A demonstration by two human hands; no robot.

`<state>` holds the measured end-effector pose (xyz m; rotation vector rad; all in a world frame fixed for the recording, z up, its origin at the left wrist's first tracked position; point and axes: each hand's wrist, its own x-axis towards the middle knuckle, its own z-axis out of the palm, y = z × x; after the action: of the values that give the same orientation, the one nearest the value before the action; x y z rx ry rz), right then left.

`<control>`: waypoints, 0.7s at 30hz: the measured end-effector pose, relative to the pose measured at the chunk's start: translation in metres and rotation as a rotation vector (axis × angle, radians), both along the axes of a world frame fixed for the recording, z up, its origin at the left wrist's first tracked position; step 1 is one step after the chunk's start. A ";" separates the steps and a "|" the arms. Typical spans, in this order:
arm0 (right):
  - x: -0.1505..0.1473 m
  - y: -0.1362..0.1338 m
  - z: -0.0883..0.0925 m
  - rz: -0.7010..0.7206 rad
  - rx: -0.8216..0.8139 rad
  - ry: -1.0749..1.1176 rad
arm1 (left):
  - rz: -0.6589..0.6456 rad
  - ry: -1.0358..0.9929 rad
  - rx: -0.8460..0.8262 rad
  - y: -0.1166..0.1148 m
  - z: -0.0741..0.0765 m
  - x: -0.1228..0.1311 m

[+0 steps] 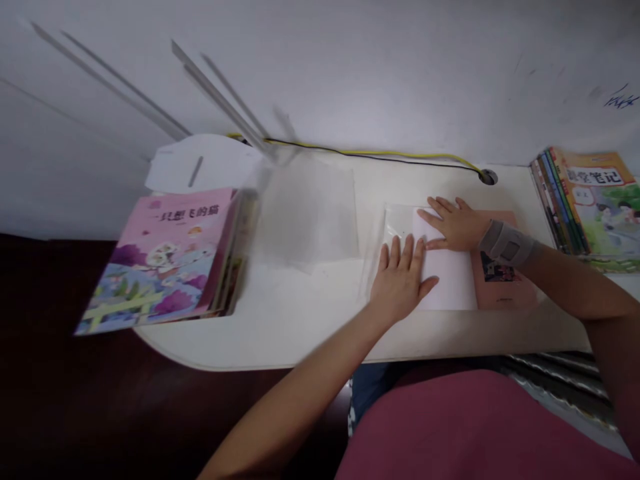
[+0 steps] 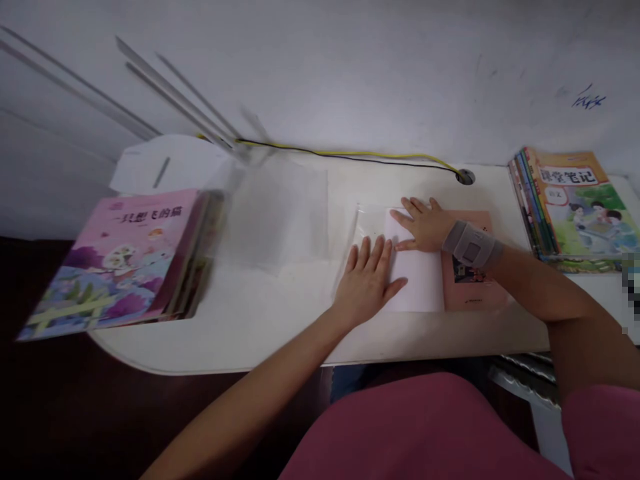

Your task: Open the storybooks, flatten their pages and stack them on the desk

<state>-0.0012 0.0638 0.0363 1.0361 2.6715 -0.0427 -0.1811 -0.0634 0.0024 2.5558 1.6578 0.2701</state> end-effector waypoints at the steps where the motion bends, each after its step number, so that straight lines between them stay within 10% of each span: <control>1: 0.001 0.002 -0.001 0.020 0.000 0.011 | -0.002 0.001 -0.002 0.000 0.000 0.000; 21: -0.004 0.022 -0.009 0.147 -0.047 0.095 | 0.015 0.035 -0.041 0.001 0.001 0.002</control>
<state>-0.0048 0.0862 0.0275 0.8414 2.8104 -0.1276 -0.1794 -0.0622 0.0030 2.5335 1.6775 0.1924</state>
